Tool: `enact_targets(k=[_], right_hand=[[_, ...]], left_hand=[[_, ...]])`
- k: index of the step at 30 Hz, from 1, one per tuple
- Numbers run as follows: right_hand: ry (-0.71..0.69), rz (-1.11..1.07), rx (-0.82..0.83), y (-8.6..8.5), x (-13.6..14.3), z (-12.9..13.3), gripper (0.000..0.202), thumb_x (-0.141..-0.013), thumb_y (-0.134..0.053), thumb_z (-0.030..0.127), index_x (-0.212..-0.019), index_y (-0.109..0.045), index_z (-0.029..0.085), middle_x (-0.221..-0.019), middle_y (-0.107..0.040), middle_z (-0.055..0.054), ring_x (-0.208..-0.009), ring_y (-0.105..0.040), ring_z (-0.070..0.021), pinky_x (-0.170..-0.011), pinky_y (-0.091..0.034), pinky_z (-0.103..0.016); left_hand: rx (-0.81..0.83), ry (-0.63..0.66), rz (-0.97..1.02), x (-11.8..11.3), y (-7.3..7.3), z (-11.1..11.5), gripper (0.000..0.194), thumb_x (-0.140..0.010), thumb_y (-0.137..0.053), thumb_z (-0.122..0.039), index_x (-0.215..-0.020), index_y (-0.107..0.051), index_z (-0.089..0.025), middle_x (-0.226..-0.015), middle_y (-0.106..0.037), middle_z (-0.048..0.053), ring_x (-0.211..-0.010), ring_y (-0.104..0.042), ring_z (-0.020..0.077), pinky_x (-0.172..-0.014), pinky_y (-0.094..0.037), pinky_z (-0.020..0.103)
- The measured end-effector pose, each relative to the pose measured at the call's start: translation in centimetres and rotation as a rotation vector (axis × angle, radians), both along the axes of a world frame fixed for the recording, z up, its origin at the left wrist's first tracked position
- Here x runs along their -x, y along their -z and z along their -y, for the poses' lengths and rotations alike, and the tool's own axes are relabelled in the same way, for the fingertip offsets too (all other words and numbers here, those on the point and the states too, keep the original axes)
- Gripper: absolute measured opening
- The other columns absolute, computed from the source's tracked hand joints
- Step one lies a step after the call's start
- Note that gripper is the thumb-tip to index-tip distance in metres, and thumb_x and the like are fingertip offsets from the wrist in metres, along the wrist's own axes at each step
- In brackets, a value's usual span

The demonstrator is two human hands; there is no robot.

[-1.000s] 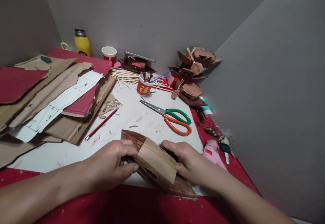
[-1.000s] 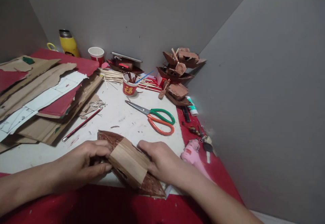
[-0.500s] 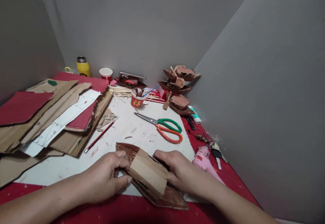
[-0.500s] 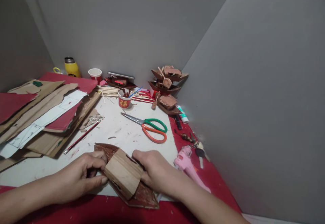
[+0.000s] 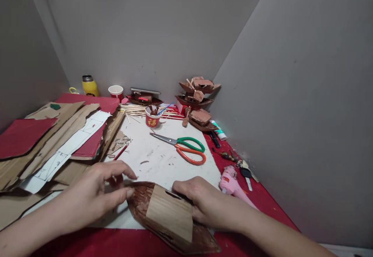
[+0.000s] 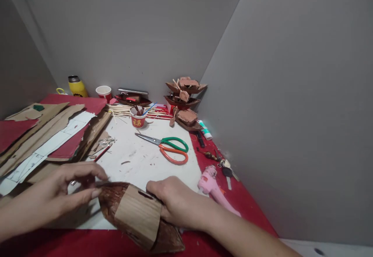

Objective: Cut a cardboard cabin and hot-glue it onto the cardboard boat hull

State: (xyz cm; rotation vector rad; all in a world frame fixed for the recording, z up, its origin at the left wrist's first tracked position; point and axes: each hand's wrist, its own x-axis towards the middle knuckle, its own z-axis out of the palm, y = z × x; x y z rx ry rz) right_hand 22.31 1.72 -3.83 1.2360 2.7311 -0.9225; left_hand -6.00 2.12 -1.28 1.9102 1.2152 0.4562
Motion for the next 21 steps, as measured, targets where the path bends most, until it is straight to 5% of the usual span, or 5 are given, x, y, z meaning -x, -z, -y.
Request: enact_targets(k=[3, 9, 12, 18, 21], right_hand=[[-0.075, -0.005, -0.032, -0.4, 0.3, 0.0, 0.008, -0.083, -0.053, 0.012, -0.083, -0.057, 0.019, -0.076, -0.066, -0.002, -0.065, -0.058, -0.0132, -0.056, -0.034, -0.021], [-0.176, 0.018, -0.095, -1.3, 0.7, 0.5, 0.004, -0.084, -0.056, 0.015, -0.084, -0.058, 0.018, -0.077, -0.068, -0.002, -0.066, -0.059, -0.0139, -0.058, -0.035, -0.023], [-0.222, 0.085, -0.096, -1.4, 0.7, 0.4, 0.003, -0.084, -0.058, 0.016, -0.084, -0.059, 0.018, -0.077, -0.069, -0.002, -0.064, -0.06, -0.0151, -0.056, -0.033, -0.025], [-0.186, 0.025, -0.056, -0.2, -0.2, -0.8, 0.002, -0.084, -0.059, 0.02, -0.086, -0.059, 0.02, -0.077, -0.07, -0.001, -0.066, -0.061, -0.0155, -0.057, -0.036, -0.024], [-0.189, -0.03, -0.078, 0.4, -0.6, -0.9, 0.004, -0.084, -0.059, 0.022, -0.087, -0.059, 0.021, -0.076, -0.069, 0.0, -0.063, -0.059, -0.0141, -0.057, -0.036, -0.022]], left_hand=[[0.056, 0.109, -0.059, -0.9, 0.0, -0.7, 0.038, -0.075, -0.067, -0.025, -0.113, -0.066, -0.023, -0.112, -0.068, 0.005, -0.1, -0.061, 0.0229, -0.087, -0.047, 0.03], [0.326, 0.382, -0.152, -3.6, -0.9, -1.6, 0.035, -0.069, -0.065, -0.016, -0.102, -0.071, -0.026, -0.075, -0.067, -0.003, -0.066, -0.06, 0.0163, -0.054, -0.043, 0.02], [0.495, 0.468, -0.061, -3.8, -0.6, -2.8, 0.041, -0.067, -0.063, -0.011, -0.104, -0.072, -0.025, -0.077, -0.068, -0.003, -0.067, -0.06, 0.0157, -0.054, -0.043, 0.019], [0.925, 0.402, 0.103, -4.2, 1.4, -3.9, 0.044, -0.073, -0.064, -0.024, -0.117, -0.063, -0.024, -0.093, -0.07, 0.001, -0.068, -0.064, 0.016, -0.055, -0.048, 0.021], [0.816, 0.393, -0.002, -5.2, 1.3, -3.5, 0.032, -0.077, -0.062, -0.031, -0.107, -0.067, -0.022, -0.084, -0.07, 0.0, -0.065, -0.063, 0.0156, -0.056, -0.049, 0.021]])
